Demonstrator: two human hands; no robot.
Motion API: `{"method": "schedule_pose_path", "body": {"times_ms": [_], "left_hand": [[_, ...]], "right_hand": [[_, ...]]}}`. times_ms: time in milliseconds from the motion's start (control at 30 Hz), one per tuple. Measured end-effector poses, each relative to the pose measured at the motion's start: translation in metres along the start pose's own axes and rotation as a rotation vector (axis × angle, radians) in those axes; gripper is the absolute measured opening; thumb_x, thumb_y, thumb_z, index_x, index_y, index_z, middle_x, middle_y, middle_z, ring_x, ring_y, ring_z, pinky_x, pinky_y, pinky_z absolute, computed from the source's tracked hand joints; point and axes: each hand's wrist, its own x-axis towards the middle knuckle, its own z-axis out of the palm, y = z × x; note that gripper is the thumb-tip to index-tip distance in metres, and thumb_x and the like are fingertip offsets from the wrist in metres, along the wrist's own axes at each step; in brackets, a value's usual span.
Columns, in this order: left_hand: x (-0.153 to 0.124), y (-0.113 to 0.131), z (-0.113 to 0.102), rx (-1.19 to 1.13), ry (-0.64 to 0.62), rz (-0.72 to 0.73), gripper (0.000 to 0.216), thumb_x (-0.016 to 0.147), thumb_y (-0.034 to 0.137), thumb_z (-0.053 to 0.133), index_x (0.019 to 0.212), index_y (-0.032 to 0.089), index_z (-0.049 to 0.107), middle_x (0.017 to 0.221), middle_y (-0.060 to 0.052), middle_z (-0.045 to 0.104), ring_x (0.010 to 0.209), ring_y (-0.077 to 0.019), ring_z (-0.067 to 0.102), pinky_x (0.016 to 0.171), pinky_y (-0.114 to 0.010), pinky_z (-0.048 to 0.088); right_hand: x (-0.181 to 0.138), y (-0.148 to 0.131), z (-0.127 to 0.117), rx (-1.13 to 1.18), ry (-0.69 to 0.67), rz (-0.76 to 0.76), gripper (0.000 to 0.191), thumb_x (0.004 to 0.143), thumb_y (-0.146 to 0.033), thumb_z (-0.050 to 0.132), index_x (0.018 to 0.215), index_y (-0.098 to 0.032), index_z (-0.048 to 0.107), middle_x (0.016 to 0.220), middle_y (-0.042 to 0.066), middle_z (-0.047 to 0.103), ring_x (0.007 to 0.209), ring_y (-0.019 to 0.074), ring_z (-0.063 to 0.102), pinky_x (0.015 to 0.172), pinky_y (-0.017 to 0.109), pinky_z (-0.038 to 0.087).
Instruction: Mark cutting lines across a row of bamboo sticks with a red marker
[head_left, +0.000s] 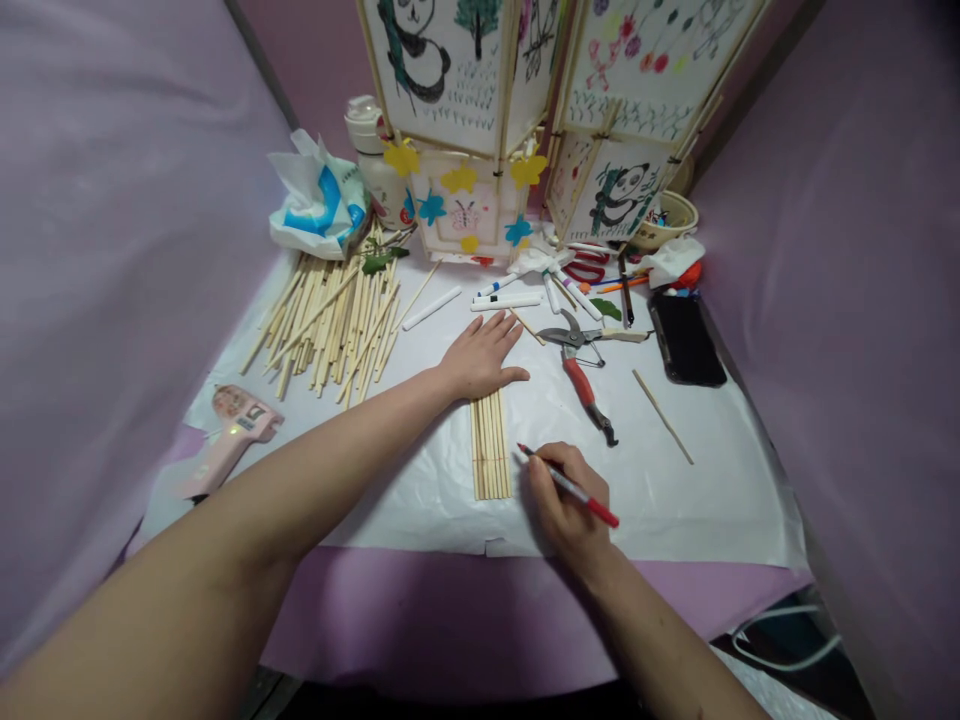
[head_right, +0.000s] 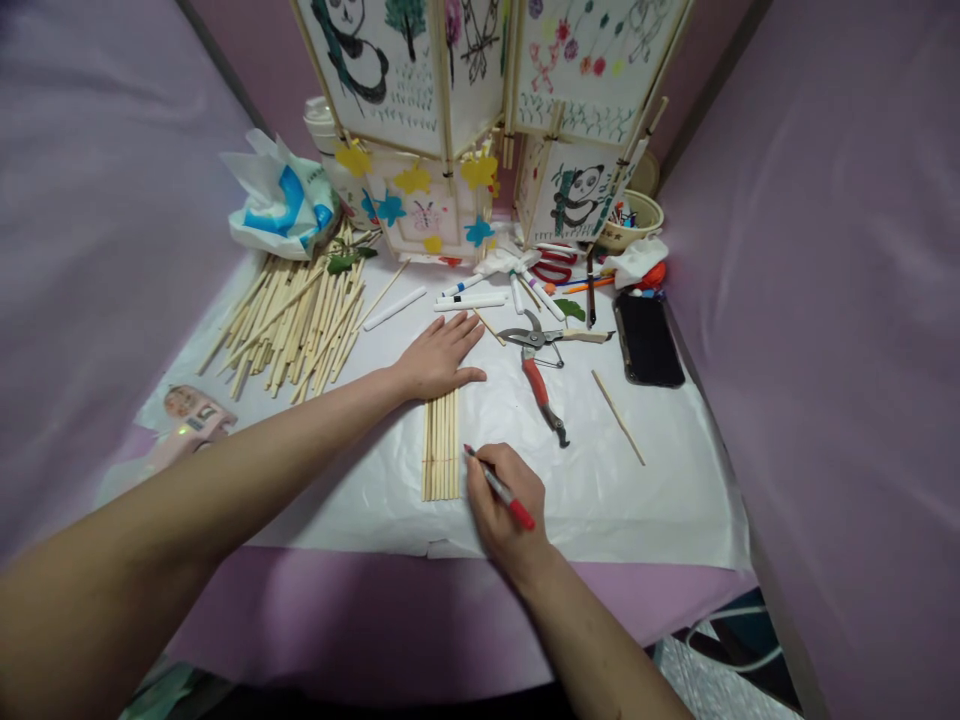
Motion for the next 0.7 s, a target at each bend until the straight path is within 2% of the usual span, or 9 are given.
{"method": "schedule_pose_path", "body": {"times_ms": [67, 133, 267, 400, 700], "left_hand": [[0.000, 0.000, 0.000, 0.003, -0.001, 0.002, 0.085, 0.098, 0.066, 0.042, 0.160, 0.011, 0.025, 0.169, -0.013, 0.016, 0.158, -0.0291, 0.009, 0.126, -0.049, 0.010], [-0.001, 0.001, 0.000, 0.002, 0.007, 0.006, 0.086, 0.098, 0.066, 0.042, 0.160, 0.010, 0.025, 0.169, -0.012, 0.017, 0.157, -0.0290, 0.009, 0.127, -0.049, 0.010], [-0.002, 0.001, 0.001, -0.011, 0.025, 0.001, 0.084, 0.098, 0.066, 0.042, 0.160, 0.012, 0.026, 0.169, -0.012, 0.017, 0.158, -0.0286, 0.009, 0.127, -0.048, 0.009], [-0.003, 0.001, 0.000, -0.026, 0.032, -0.002, 0.085, 0.097, 0.066, 0.044, 0.160, 0.012, 0.027, 0.168, -0.012, 0.019, 0.157, -0.0288, 0.010, 0.127, -0.048, 0.008], [-0.005, 0.002, 0.000, -0.057, 0.049, -0.014, 0.084, 0.097, 0.065, 0.045, 0.160, 0.011, 0.028, 0.169, -0.012, 0.014, 0.158, -0.0290, 0.009, 0.127, -0.048, 0.009]], "right_hand": [[-0.001, 0.001, -0.009, -0.002, -0.096, -0.139, 0.019, 0.099, -0.016, 0.052, 0.112, -0.023, 0.063, 0.091, 0.003, 0.073, 0.076, 0.0166, 0.069, 0.067, 0.030, 0.054], [-0.005, 0.003, -0.015, -0.035, -0.192, -0.243, 0.026, 0.099, -0.015, 0.052, 0.122, -0.023, 0.062, 0.104, 0.007, 0.075, 0.090, 0.0200, 0.071, 0.075, 0.033, 0.058], [-0.018, 0.002, -0.017, -0.124, -0.279, -0.285, 0.010, 0.097, -0.022, 0.061, 0.106, -0.021, 0.064, 0.121, 0.013, 0.073, 0.110, 0.0271, 0.070, 0.087, 0.044, 0.059], [-0.028, -0.001, -0.008, -0.204, -0.265, -0.240, 0.001, 0.097, -0.023, 0.062, 0.097, -0.021, 0.062, 0.125, 0.014, 0.072, 0.120, 0.0314, 0.066, 0.089, 0.052, 0.058], [-0.029, -0.005, 0.001, -0.302, -0.256, -0.233, 0.003, 0.099, -0.020, 0.059, 0.100, -0.021, 0.061, 0.123, 0.013, 0.073, 0.117, 0.0317, 0.067, 0.087, 0.052, 0.056]]}}
